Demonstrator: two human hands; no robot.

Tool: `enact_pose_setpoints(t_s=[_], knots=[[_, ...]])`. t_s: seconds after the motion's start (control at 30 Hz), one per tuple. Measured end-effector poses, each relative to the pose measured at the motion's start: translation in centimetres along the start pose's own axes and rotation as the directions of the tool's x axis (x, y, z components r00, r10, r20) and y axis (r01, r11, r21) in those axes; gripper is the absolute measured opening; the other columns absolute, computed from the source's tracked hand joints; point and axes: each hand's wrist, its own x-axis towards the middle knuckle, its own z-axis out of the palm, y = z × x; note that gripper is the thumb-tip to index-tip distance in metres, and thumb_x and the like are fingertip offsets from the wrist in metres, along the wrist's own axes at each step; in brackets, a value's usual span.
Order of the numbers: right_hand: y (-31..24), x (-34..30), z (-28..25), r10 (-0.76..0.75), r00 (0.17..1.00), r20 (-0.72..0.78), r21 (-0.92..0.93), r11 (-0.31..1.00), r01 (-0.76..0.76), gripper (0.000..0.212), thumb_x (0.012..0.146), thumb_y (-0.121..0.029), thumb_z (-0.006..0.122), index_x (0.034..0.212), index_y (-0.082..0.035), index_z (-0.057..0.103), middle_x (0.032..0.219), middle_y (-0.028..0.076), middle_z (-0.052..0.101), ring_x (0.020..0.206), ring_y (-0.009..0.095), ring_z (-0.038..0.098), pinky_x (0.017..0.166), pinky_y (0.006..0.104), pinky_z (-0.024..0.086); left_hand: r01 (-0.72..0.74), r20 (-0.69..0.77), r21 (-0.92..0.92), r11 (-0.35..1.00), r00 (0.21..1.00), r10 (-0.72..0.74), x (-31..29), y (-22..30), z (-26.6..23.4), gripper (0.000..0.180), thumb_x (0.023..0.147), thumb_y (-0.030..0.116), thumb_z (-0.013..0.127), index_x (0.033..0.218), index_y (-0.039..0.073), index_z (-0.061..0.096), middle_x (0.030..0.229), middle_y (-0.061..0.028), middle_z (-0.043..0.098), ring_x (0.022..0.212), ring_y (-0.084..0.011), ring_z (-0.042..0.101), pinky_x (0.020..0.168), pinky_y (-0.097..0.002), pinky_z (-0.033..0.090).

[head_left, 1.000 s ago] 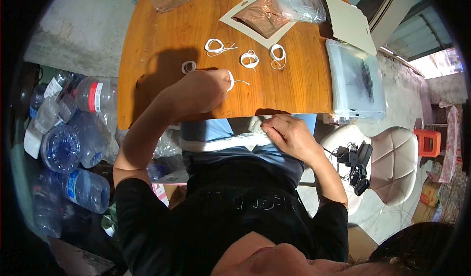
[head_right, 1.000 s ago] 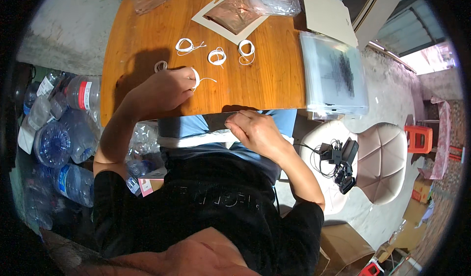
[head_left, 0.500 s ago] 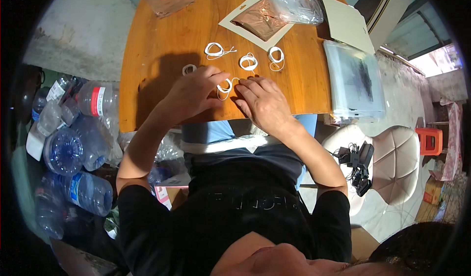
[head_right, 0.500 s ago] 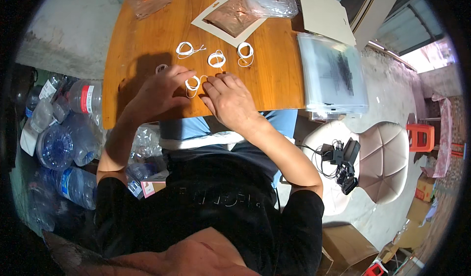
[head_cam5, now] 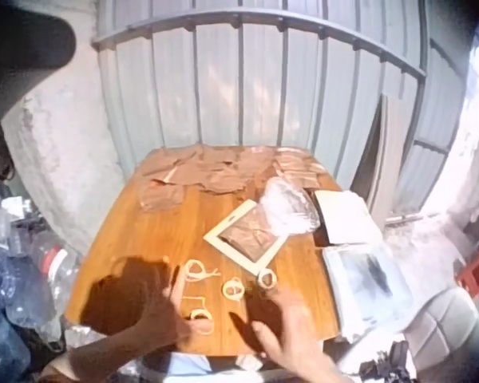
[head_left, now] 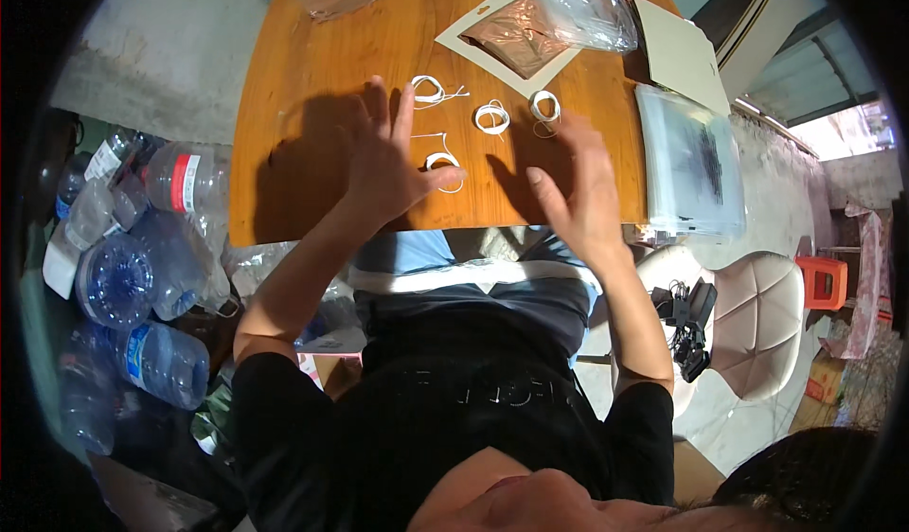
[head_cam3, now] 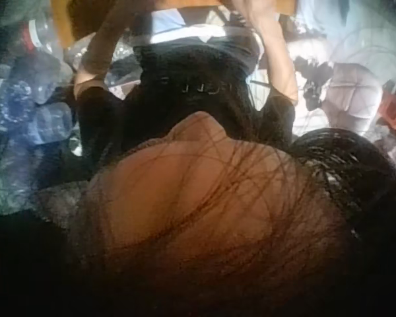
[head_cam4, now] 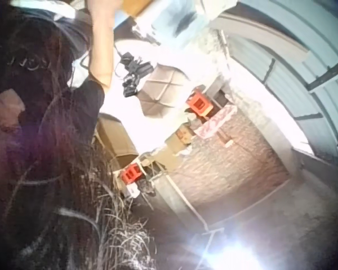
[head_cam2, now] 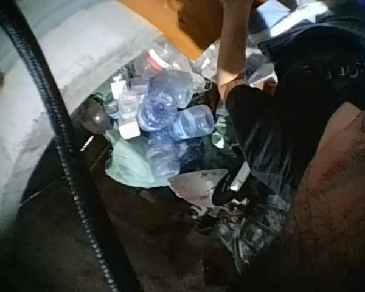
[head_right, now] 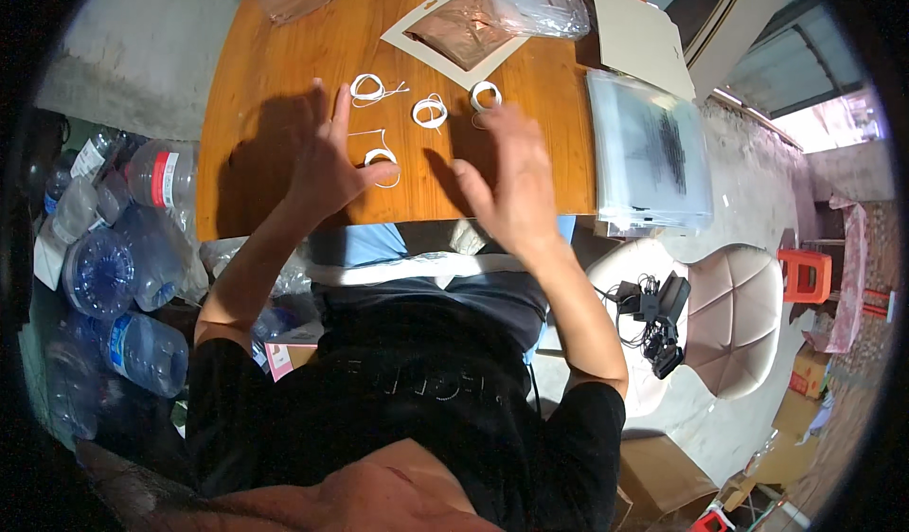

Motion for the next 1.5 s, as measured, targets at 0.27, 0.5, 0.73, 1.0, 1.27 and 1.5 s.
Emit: enact_pose_setpoints(t_s=[0.27, 0.5, 0.73, 1.0, 1.27, 1.5], knots=[[2.6, 1.1, 4.3, -0.008, 0.969, 0.248, -0.230, 0.971, 0.066, 0.056, 0.091, -0.029, 0.048, 0.136, 0.000, 0.032, 0.138, 0.022, 0.035, 0.132, 0.036, 0.027, 0.110, 0.0437, 0.018, -0.251, -0.097, -0.016, 0.968, 0.964, 0.248, 0.2, 0.6, 3.0, 0.089, 0.067, 0.053, 0.070, 0.137, 0.010, 0.035, 0.142, -0.0271, 0.023, 0.122, -0.0571, 0.027, 0.097, -0.0645, 0.022], [1.7, 6.8, 8.9, -0.292, 0.920, 0.261, -0.316, 0.875, 0.367, 0.045, 0.090, -0.024, 0.046, 0.131, -0.004, 0.042, 0.134, 0.016, 0.043, 0.129, 0.032, 0.034, 0.108, 0.0433, 0.022, -0.208, -0.006, 0.114, 0.971, 0.978, 0.210, 3.8, -2.9, 4.5, 0.065, 0.083, 0.042, 0.056, 0.137, 0.012, 0.035, 0.144, -0.0205, 0.023, 0.127, -0.0504, 0.024, 0.100, -0.0624, 0.019], [-0.7, 10.5, 7.8, -0.402, 0.916, 0.020, -0.185, 0.898, 0.398, 0.031, 0.086, -0.016, 0.054, 0.114, -0.005, 0.055, 0.119, 0.016, 0.054, 0.114, 0.032, 0.049, 0.098, 0.0433, 0.035, 0.085, -0.360, 0.321, 0.943, 0.932, 0.039, 10.9, -8.5, 4.4, 0.059, 0.087, 0.046, 0.048, 0.133, 0.010, 0.040, 0.139, -0.0188, 0.033, 0.129, -0.0404, 0.026, 0.104, -0.0576, 0.018], [1.3, -8.4, 0.5, -0.061, 0.665, 0.744, 0.366, 0.870, -0.330, 0.014, 0.083, -0.016, 0.063, 0.091, -0.004, 0.066, 0.089, 0.010, 0.064, 0.082, 0.027, 0.061, 0.073, 0.0334, 0.048, -0.454, -0.059, -0.806, 0.379, 0.700, 0.711, -3.2, 0.1, -0.5, 0.015, 0.078, 0.014, 0.066, 0.087, 0.002, 0.063, 0.085, -0.0117, 0.063, 0.075, -0.0296, 0.062, 0.067, -0.0365, 0.051], [5.5, -12.4, 9.4, 0.118, 0.762, 0.637, 0.253, 0.902, -0.351, 0.018, 0.081, -0.016, 0.064, 0.095, -0.005, 0.064, 0.092, 0.014, 0.064, 0.086, 0.032, 0.060, 0.075, 0.0354, 0.048, -0.141, 0.553, -0.384, 0.912, 0.756, 0.350, -9.9, 1.1, 8.9, 0.015, 0.082, 0.009, 0.055, 0.093, 0.000, 0.061, 0.085, -0.0182, 0.060, 0.084, -0.0360, 0.058, 0.073, -0.0424, 0.047], [7.1, -12.4, 12.7, 0.077, 0.624, 0.778, 0.355, 0.765, -0.537, 0.017, 0.083, -0.015, 0.062, 0.095, -0.003, 0.064, 0.089, 0.012, 0.067, 0.087, 0.023, 0.063, 0.076, 0.0314, 0.048, -0.052, 0.777, -0.256, 0.965, 0.583, 0.238, -8.7, 1.3, 12.4, 0.017, 0.077, 0.014, 0.061, 0.077, -0.003, 0.064, 0.082, -0.0230, 0.062, 0.086, -0.0368, 0.060, 0.076, -0.0439, 0.047]])
